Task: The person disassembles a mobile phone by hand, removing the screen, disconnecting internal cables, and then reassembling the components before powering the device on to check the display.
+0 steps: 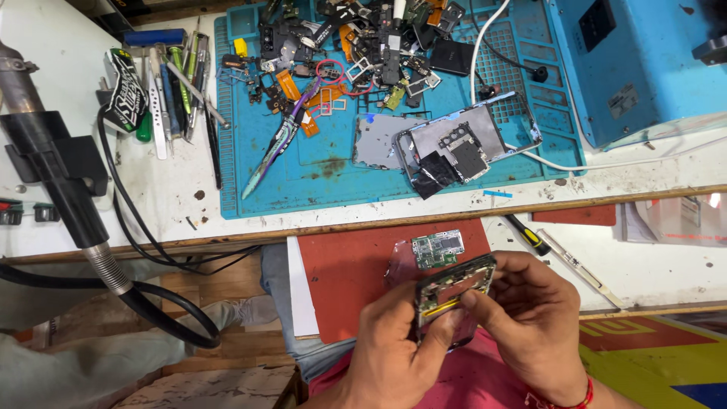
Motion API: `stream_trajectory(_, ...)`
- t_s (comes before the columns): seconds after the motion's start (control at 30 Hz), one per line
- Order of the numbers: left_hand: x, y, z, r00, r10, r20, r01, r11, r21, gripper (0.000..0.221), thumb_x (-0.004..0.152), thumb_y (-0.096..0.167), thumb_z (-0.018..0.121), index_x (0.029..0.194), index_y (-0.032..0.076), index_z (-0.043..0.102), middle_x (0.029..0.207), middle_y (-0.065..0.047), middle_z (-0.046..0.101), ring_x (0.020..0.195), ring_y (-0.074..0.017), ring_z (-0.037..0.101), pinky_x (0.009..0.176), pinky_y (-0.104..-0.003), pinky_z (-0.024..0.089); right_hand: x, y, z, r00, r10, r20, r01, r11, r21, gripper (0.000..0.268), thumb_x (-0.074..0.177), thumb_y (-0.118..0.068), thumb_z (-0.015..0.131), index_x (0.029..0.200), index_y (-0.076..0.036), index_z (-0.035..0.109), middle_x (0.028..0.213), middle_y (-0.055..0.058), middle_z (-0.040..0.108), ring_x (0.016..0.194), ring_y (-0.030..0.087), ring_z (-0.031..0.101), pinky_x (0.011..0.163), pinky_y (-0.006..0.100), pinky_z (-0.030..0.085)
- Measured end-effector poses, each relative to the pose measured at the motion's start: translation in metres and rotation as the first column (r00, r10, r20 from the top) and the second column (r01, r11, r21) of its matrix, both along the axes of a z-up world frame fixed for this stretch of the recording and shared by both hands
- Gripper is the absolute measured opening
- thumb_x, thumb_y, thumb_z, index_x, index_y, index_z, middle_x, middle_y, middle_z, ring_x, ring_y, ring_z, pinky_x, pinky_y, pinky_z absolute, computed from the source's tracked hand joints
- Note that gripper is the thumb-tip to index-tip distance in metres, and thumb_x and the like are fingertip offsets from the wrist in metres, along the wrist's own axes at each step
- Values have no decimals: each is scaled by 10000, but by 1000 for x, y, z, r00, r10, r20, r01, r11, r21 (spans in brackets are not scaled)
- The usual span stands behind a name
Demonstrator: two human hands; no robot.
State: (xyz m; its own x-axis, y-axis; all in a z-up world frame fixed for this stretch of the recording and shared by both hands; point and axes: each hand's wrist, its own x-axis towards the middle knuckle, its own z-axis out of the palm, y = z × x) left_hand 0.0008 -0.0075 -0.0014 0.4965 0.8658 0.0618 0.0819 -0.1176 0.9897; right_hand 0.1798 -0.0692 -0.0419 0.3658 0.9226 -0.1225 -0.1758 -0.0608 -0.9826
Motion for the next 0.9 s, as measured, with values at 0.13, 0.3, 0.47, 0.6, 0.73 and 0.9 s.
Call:
stream_trajectory(0.13, -3, -3, -3, 1000, 7, 24, -5, 998, -59, 295, 982, 123, 688, 1259, 26, 717, 1060, -108, 775, 926, -170, 767, 798, -302, 612, 0, 7, 9, 986, 91, -136, -89, 996, 21, 439, 855, 69, 690, 1279, 45, 576, 1067, 117, 751, 955, 164, 714, 811, 292, 587)
stream_trajectory(0.3, 1, 1, -29, 936, 192, 296, -69, 923, -379, 331, 998, 125, 702, 1261, -73, 672, 1129, -121, 764, 1005, -172, 693, 902, -316, 571, 1, 7, -7, 896, 357, -264, -393, 914, -98, 498, 922, -23, 692, 1393, 1, 534, 1181, 107, 738, 1056, 171, 700, 878, 352, 589)
stream_trajectory(0.47, -18, 25, -31, 698, 32, 715, 392, 819, -420, 576, 910, 283, 737, 1390, 28, 548, 1285, -95, 664, 1208, -179, 630, 1077, -341, 492, 28, -8, -32, 778, 428, -460, -559, 806, -194, 393, 887, -57, 728, 1246, 67, 625, 1040, 154, 768, 928, 178, 700, 813, 350, 565)
stream_trajectory(0.6, -10, 47, -44, 329, -101, 939, 740, 645, -190, 524, 890, 349, 764, 1307, 67, 619, 1189, -101, 691, 1158, -222, 650, 1110, -381, 472, 28, -12, -39, 711, 373, -597, -575, 797, -187, 450, 770, -33, 792, 1187, 76, 666, 1082, 86, 764, 985, 158, 706, 870, 337, 553)
stream_trajectory(0.73, 7, 49, -72, 110, -99, 989, 855, 516, -43, 177, 1000, 205, 734, 1071, 45, 708, 966, -133, 735, 1005, -285, 719, 1008, -425, 540, 21, -5, -38, 435, 448, -781, -719, 695, -2, 381, 818, -51, 810, 1144, 85, 666, 1031, 148, 763, 920, 220, 717, 846, 369, 553)
stream_trajectory(0.9, 13, 50, -71, 37, -156, 987, 886, 461, 40, 134, 941, 138, 771, 982, 25, 713, 854, -159, 731, 857, -294, 730, 856, -409, 583, 15, -1, -38, 443, 472, -762, -687, 725, 50, 323, 783, -44, 843, 1036, 69, 676, 988, 119, 745, 933, 212, 721, 863, 349, 558)
